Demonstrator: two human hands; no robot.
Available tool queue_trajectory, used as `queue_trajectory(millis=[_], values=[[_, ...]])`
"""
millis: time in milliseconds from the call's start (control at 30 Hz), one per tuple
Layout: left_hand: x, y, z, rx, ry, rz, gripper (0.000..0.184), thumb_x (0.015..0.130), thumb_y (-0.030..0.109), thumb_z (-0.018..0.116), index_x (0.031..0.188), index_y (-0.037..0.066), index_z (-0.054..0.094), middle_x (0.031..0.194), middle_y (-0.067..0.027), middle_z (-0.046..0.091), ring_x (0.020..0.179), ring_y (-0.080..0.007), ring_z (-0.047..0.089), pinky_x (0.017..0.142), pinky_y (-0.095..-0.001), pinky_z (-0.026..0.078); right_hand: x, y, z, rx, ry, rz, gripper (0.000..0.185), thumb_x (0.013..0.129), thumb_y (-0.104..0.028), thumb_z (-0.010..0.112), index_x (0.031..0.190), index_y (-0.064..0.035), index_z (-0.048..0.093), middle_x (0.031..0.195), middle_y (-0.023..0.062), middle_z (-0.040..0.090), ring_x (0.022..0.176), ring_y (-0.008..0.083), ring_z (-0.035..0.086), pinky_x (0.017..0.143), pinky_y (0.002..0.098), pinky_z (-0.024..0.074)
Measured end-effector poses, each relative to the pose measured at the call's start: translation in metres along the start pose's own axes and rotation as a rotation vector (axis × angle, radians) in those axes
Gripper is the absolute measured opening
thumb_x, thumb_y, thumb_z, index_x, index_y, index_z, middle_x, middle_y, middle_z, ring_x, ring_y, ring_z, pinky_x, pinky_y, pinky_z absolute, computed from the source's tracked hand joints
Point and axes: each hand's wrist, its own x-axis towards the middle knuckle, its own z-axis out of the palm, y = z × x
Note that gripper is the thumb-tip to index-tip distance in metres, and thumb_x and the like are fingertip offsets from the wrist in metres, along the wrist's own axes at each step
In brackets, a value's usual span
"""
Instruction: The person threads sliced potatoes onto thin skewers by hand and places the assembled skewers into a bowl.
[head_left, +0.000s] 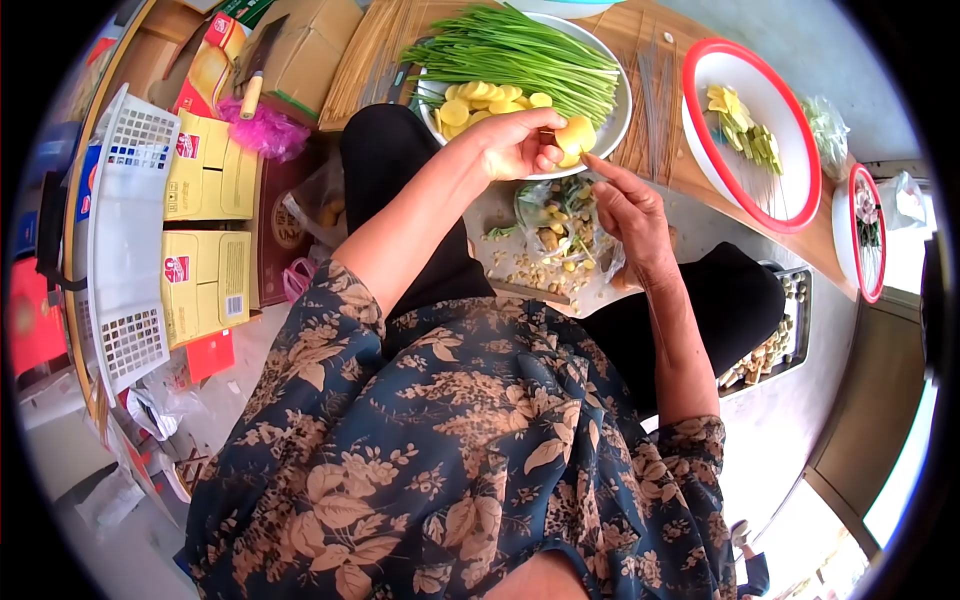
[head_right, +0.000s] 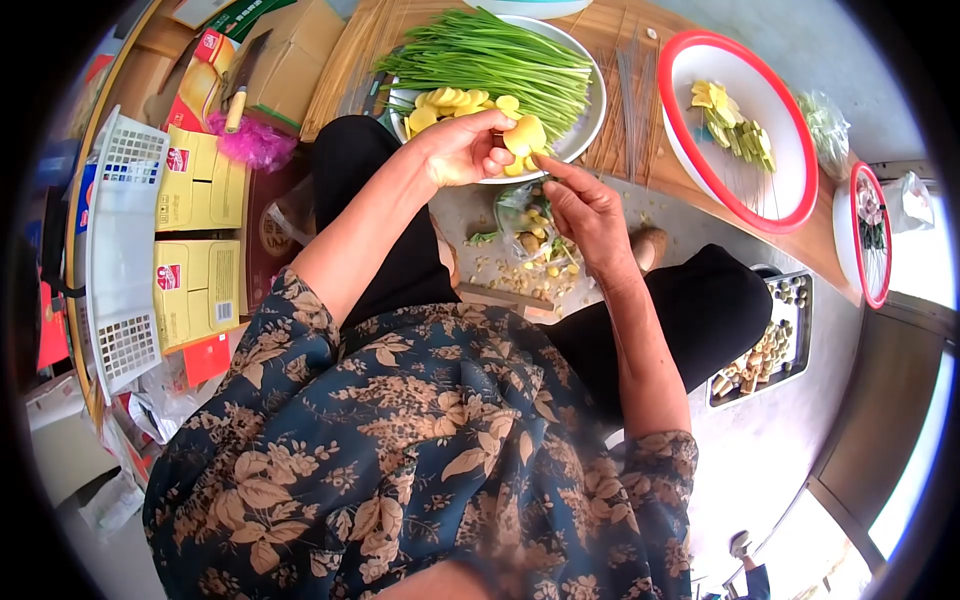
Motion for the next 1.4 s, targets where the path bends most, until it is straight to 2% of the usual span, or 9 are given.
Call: queue_trajectory(millis=[433,667,767,833,933,1033,1067,1167,1400], values=[[0.002,0.004,0.002,-0.035,-0.001,-0.051,0.017,0.086,0.012,0.058,0.097,0.0,0.054,0.082,-0.0092,0.059,0.059,-0.0123,0.049,0.046,-0.0194,0.04,0.004,0.002,0.005,0.008,0.063,-0.02,0.03,0.093,-0.008,0.052,0.122,-0.0033,0.058,0.06,-0.0083,0.037,0.05,0.0029,0.03,0.047,0.0179,0.0237],[0.001,0.004,0.007,-0.004,0.001,-0.022,0.016,0.086,0.013,0.059,0.096,0.001,0.056,0.081,-0.0073,0.059,0.058,-0.0121,0.05,0.046,-0.0208,0.041,0.008,0.003,0.004,0.07,0.103,-0.016,0.027,0.092,-0.008,0.056,0.118,-0.0035,0.062,0.061,-0.0085,0.041,0.051,0.0025,0.032,0.047,0.0183,0.0252],[0.005,0.005,0.007,0.035,-0.044,-0.055,0.016,0.085,0.013,0.06,0.096,0.002,0.056,0.08,-0.0065,0.059,0.056,-0.0122,0.05,0.047,-0.0223,0.041,0.009,0.002,0.006,0.094,0.125,-0.025,0.019,0.092,-0.009,0.056,0.108,-0.0019,0.063,0.061,-0.0074,0.043,0.05,0.0026,0.033,0.047,0.0183,0.0253],[0.006,-0.006,0.016,0.069,0.012,-0.023,0.015,0.085,0.012,0.061,0.095,0.001,0.056,0.079,-0.0061,0.058,0.055,-0.0123,0.05,0.047,-0.0231,0.042,0.015,0.004,0.002,0.158,0.109,-0.077,0.008,0.092,-0.01,0.057,0.096,-0.0032,0.059,0.062,-0.0059,0.045,0.05,0.0029,0.035,0.046,0.0183,0.0255],[0.011,-0.011,0.018,0.054,0.044,0.014,0.016,0.085,0.012,0.061,0.095,0.001,0.057,0.079,-0.0059,0.058,0.055,-0.0125,0.05,0.046,-0.023,0.042,0.016,0.002,0.004,0.178,0.146,-0.041,0.01,0.093,-0.013,0.057,0.088,-0.0057,0.054,0.062,-0.0049,0.046,0.05,0.0035,0.036,0.046,0.0185,0.0255],[0.016,-0.013,0.015,0.039,0.1,0.034,0.016,0.084,0.013,0.061,0.095,0.001,0.057,0.078,-0.0058,0.059,0.055,-0.0124,0.051,0.046,-0.0225,0.042,0.017,0.003,-0.002,0.142,0.079,0.042,0.012,0.093,-0.016,0.057,0.091,-0.0044,0.056,0.06,-0.0047,0.045,0.049,0.004,0.036,0.046,0.0188,0.0257],[0.017,-0.011,0.013,0.037,0.145,0.051,0.016,0.084,0.013,0.061,0.095,0.001,0.058,0.077,-0.0059,0.059,0.055,-0.0124,0.051,0.046,-0.0222,0.042,0.015,0.001,0.001,0.077,0.12,0.08,0.014,0.094,-0.017,0.056,0.093,-0.0036,0.056,0.059,-0.0042,0.045,0.049,0.0041,0.037,0.045,0.0191,0.026],[0.018,-0.001,-0.002,0.101,0.131,0.091,0.015,0.085,0.014,0.061,0.092,0.001,0.058,0.073,-0.0055,0.058,0.056,-0.0129,0.053,0.045,-0.0214,0.041,0.007,-0.003,0.0,-0.061,0.092,0.073,0.015,0.094,-0.018,0.055,0.094,-0.003,0.057,0.058,-0.004,0.046,0.05,0.004,0.037,0.045,0.0193,0.0264],[0.022,-0.018,0.014,0.203,0.101,0.052,0.017,0.086,0.018,0.06,0.094,0.002,0.059,0.078,-0.0054,0.059,0.056,-0.0136,0.053,0.047,-0.024,0.042,0.015,0.001,-0.002,-0.061,0.149,0.024,0.014,0.093,-0.017,0.055,0.09,-0.0034,0.057,0.058,-0.0046,0.046,0.05,0.0037,0.037,0.045,0.0193,0.0266]])
